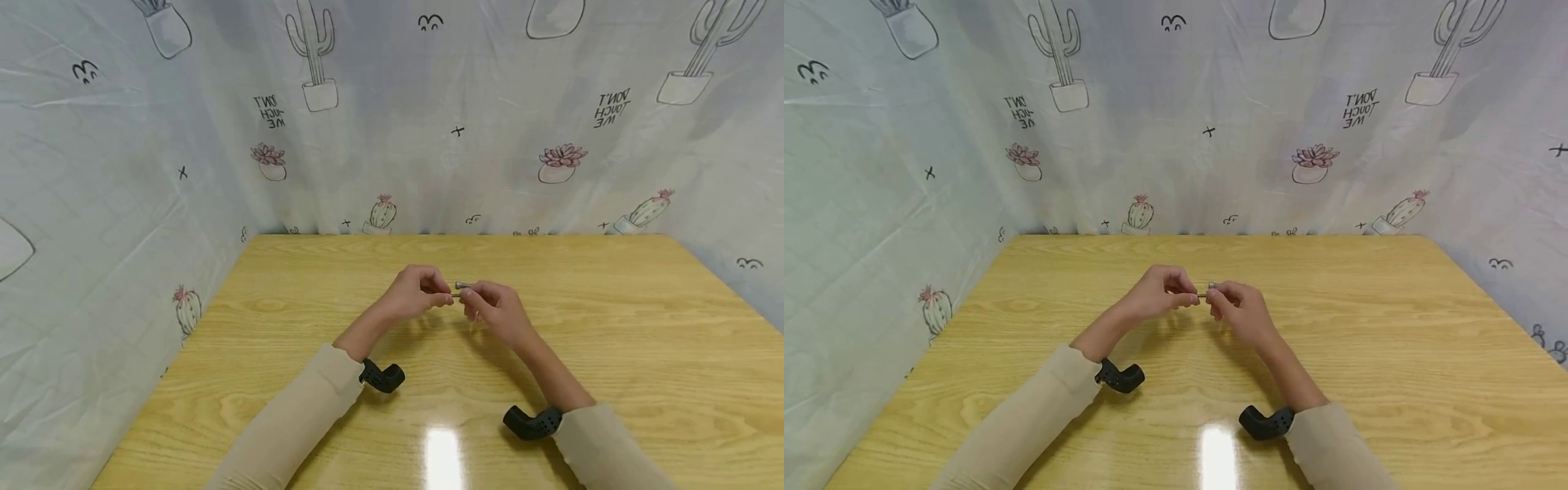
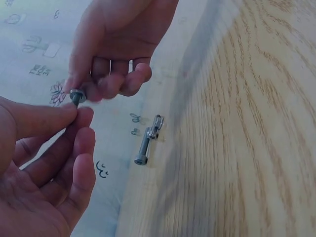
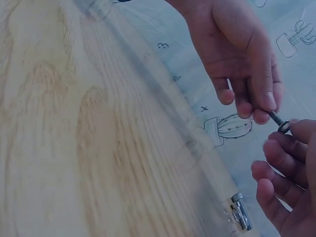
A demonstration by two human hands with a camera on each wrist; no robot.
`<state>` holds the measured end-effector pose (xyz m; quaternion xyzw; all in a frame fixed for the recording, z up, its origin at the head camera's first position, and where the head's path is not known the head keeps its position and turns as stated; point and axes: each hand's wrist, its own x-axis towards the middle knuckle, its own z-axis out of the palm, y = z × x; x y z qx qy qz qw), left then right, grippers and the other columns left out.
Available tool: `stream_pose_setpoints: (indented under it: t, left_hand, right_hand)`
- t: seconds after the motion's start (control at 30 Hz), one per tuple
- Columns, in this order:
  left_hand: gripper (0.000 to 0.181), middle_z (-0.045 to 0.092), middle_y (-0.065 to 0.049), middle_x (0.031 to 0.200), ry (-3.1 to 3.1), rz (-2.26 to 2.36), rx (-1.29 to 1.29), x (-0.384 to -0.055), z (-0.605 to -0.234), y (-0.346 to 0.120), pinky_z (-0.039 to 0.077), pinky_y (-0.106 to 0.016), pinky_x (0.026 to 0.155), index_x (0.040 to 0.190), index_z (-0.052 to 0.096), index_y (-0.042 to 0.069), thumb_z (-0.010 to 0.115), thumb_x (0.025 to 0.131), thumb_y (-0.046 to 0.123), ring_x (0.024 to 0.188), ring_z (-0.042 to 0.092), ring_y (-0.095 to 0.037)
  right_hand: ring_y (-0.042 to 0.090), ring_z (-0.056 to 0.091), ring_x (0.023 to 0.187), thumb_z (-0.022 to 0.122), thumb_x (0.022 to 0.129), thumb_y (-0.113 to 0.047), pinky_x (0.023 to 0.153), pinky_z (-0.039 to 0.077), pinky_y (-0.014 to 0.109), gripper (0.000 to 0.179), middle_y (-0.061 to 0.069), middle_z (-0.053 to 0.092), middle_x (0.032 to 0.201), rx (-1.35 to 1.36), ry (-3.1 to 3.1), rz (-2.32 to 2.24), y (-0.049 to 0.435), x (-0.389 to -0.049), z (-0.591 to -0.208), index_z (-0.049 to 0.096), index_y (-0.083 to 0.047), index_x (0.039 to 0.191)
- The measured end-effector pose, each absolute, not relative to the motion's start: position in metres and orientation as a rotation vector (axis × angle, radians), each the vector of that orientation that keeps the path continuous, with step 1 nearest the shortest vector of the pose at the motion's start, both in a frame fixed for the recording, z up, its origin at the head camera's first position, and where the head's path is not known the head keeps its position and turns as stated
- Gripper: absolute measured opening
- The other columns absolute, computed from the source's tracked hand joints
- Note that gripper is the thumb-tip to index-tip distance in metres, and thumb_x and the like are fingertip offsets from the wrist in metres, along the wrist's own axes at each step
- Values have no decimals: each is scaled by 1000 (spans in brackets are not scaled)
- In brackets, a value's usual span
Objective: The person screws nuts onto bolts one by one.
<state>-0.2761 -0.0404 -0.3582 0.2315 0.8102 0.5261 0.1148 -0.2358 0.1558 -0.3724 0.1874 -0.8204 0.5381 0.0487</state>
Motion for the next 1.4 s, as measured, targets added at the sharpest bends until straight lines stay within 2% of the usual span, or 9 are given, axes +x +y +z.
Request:
stream_pose_setpoints:
  t: [0.17,0.33,0.43,0.6,0.77,0.9,1.07,1.3,1.4]
  left_hand:
    - [7,70,-6,91,2349,1553,701,-274,-359,-42,56,-43,79,91,67,7,69,90,14,93,65,-37]
    - [6,70,-11,92,2368,1546,695,-273,-360,-47,52,-26,71,90,66,6,67,91,12,91,65,-37]
    - [7,70,-11,91,2377,1548,701,-272,-361,-49,52,-27,71,91,66,6,66,92,13,92,65,-38]
    - [6,70,-8,91,2388,1525,728,-272,-362,-47,53,-28,71,92,67,7,67,92,13,91,66,-35]
    - [5,69,-6,91,2373,1502,798,-268,-363,-46,55,-34,73,93,66,9,68,91,13,90,65,-33]
    - [4,69,-5,91,2386,1507,814,-265,-365,-45,56,-37,74,92,67,10,67,92,15,88,65,-30]
    - [4,69,-14,93,2357,1590,746,-264,-366,-48,55,-39,73,92,66,9,65,93,13,90,64,-39]
    - [4,69,-10,91,2368,1578,783,-264,-363,-47,49,-24,64,93,67,10,67,92,14,90,64,-40]
    - [4,69,-9,90,2378,1567,809,-265,-363,-47,49,-22,63,93,67,9,67,92,13,89,64,-39]
  right_hand:
    - [20,52,57,42,105,-25,54,45,26,43,14,56,67,480,-2517,1587,156,-244,-387,62,7,85]
    - [32,63,69,52,101,-16,63,56,32,24,21,67,93,499,-2461,1574,152,-239,-389,64,4,109]
    - [39,64,75,58,96,-5,67,58,35,24,23,68,100,554,-2449,1551,146,-229,-379,62,6,116]
    - [31,64,69,56,98,-11,63,56,33,20,20,69,85,522,-2450,1554,148,-229,-382,67,4,103]
    - [20,57,60,46,104,-27,58,52,30,41,9,60,65,468,-2447,1605,153,-239,-402,64,4,83]
    - [24,61,62,42,105,-29,57,53,32,39,14,62,77,467,-2386,1669,152,-236,-403,63,3,95]
    - [26,65,69,57,98,-15,61,56,33,22,21,66,96,590,-2363,1632,153,-233,-401,63,-1,114]
    - [23,61,63,50,102,-25,59,53,32,31,15,64,74,508,-2410,1615,153,-232,-399,66,0,95]
    - [24,62,64,48,103,-24,58,53,32,29,17,63,83,523,-2400,1628,153,-232,-398,64,1,102]
